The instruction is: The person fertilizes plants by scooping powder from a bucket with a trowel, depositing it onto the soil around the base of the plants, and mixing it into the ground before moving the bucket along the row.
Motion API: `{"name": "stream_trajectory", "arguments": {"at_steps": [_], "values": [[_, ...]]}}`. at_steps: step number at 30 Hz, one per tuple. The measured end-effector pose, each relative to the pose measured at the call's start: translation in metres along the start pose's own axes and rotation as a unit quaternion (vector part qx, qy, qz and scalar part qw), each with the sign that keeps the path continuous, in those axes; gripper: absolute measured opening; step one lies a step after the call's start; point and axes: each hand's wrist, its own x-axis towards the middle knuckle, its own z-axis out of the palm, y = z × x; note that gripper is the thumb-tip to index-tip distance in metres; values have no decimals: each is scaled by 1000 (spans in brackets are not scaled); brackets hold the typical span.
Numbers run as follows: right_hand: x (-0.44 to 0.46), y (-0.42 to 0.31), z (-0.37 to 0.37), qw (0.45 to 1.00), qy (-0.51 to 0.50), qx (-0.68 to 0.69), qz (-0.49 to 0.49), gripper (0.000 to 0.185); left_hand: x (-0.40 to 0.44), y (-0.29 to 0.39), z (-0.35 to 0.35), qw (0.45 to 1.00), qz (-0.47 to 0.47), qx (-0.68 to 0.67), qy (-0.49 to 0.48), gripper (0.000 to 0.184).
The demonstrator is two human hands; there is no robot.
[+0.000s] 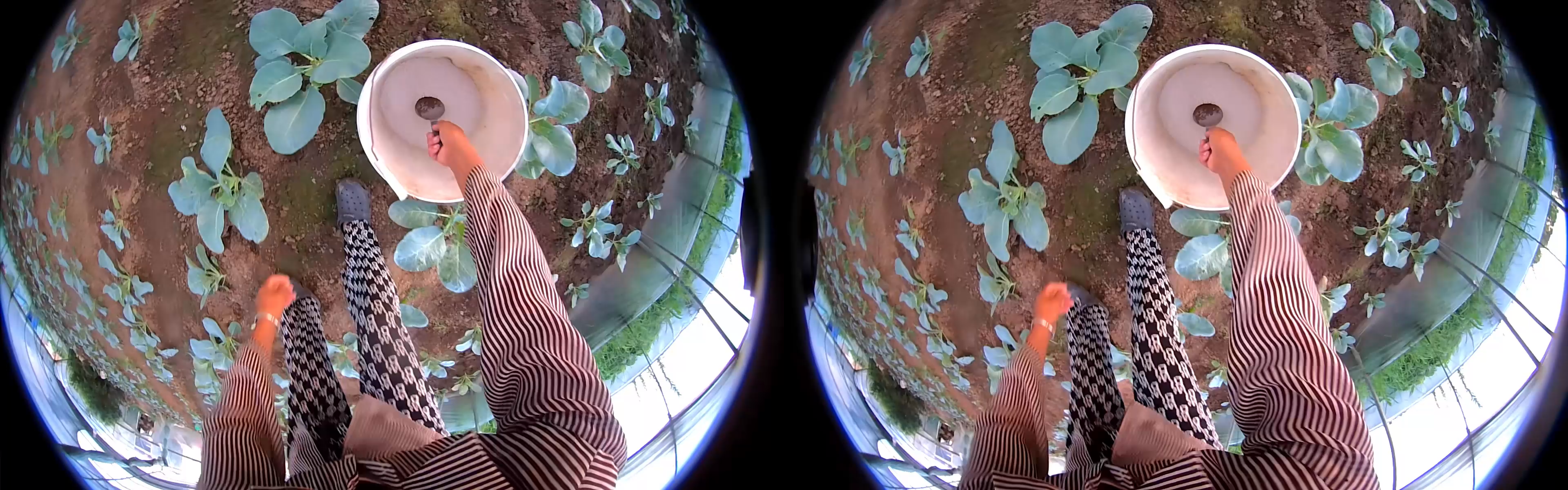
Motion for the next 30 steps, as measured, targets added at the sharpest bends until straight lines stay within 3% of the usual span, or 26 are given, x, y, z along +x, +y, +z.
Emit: {"name": "stream_trajectory", "arguments": {"at_steps": [4,7,11,20,25,30], "values": [[54,8,49,991,37,9,-128,25,-25,-24,-33,998,-50,-40,12,10],[76,32,44,988,12,57,-146,30,-38,-36,-24,996,-65,-68,7,11],[32,40,25,990,-24,53,-128,28,-54,-25,5,992,-60,-92,-66,13],[-81,37,-25,991,-93,68,-75,27,-75,54,54,985,8,-112,-129,19],[-134,62,-48,988,-95,52,-108,28,-69,33,26,984,34,-112,-135,20],[-167,99,-62,977,-76,29,-195,26,-55,-33,-19,992,46,-75,-93,18]]}}
